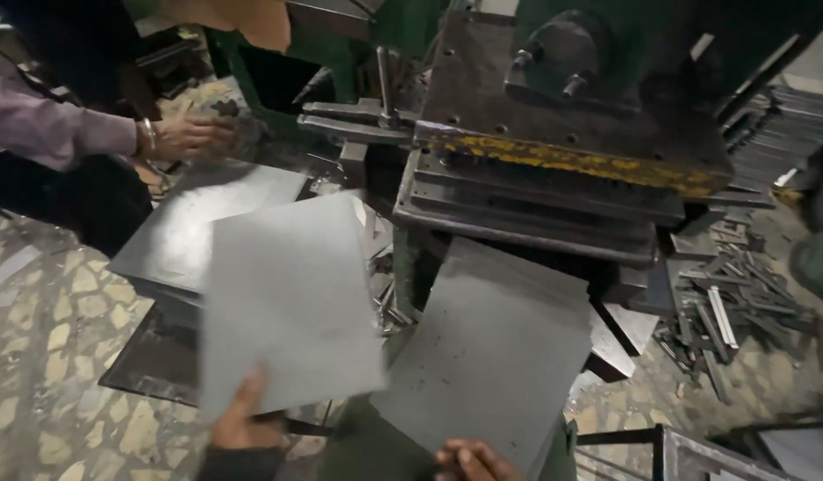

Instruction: The person feeds metal sheets into a mechanical press for stamping or cutting processing.

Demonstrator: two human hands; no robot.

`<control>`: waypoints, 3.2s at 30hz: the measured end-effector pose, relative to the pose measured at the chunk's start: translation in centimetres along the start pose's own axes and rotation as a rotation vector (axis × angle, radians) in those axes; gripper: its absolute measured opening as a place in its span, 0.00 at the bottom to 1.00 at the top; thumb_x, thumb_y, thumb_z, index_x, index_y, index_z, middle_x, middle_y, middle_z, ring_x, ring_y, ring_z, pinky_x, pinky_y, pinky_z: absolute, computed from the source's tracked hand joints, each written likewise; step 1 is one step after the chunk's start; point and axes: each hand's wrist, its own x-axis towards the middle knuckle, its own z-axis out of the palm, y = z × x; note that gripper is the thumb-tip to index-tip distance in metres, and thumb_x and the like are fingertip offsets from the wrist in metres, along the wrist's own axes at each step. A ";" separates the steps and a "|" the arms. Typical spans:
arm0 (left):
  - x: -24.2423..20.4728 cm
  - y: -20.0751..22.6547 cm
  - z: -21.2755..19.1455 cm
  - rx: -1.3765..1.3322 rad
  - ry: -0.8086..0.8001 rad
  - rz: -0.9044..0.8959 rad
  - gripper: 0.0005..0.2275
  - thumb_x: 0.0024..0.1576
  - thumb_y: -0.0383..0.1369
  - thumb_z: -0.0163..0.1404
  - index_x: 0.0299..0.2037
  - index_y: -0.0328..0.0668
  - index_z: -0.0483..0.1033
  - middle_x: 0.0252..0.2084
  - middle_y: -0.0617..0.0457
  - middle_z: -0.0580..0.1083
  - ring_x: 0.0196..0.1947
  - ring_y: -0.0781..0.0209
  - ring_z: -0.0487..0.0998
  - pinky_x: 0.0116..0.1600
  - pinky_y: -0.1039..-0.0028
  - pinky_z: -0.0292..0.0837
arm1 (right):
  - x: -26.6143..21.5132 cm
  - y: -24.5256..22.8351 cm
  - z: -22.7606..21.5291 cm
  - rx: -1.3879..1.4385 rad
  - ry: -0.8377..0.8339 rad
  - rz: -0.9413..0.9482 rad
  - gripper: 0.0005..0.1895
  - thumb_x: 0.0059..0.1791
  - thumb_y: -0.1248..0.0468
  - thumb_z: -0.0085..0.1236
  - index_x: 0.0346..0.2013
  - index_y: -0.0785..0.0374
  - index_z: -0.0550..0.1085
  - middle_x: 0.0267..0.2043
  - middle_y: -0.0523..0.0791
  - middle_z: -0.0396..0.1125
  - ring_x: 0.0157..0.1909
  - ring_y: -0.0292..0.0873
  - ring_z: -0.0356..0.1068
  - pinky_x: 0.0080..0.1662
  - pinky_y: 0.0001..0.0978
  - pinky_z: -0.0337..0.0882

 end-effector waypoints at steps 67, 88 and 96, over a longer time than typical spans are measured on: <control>2.1 -12.4 33.8 0.313 -0.605 0.066 0.15 0.65 0.29 0.53 0.47 0.13 0.71 0.44 0.34 0.78 0.42 0.48 0.83 0.47 0.70 0.79 | 3.4 -42.0 11.2 0.372 0.170 -0.481 0.04 0.52 0.71 0.57 0.40 0.70 0.74 0.43 0.51 0.71 0.46 0.50 0.75 0.50 0.42 0.79; 2.0 -11.7 32.8 0.521 -0.558 -0.073 0.21 0.55 0.49 0.59 0.36 0.32 0.77 0.32 0.48 0.79 0.33 0.59 0.83 0.37 0.68 0.83 | 2.9 -42.0 11.3 0.315 0.198 -0.488 0.04 0.52 0.70 0.57 0.39 0.69 0.74 0.42 0.49 0.72 0.45 0.49 0.76 0.49 0.39 0.79; 2.2 -11.9 32.9 0.526 -0.560 -0.084 0.23 0.54 0.50 0.59 0.36 0.31 0.76 0.31 0.47 0.78 0.31 0.59 0.83 0.38 0.67 0.85 | 3.1 -41.7 11.0 0.293 0.189 -0.502 0.04 0.52 0.69 0.58 0.39 0.69 0.74 0.41 0.50 0.73 0.44 0.47 0.76 0.48 0.38 0.79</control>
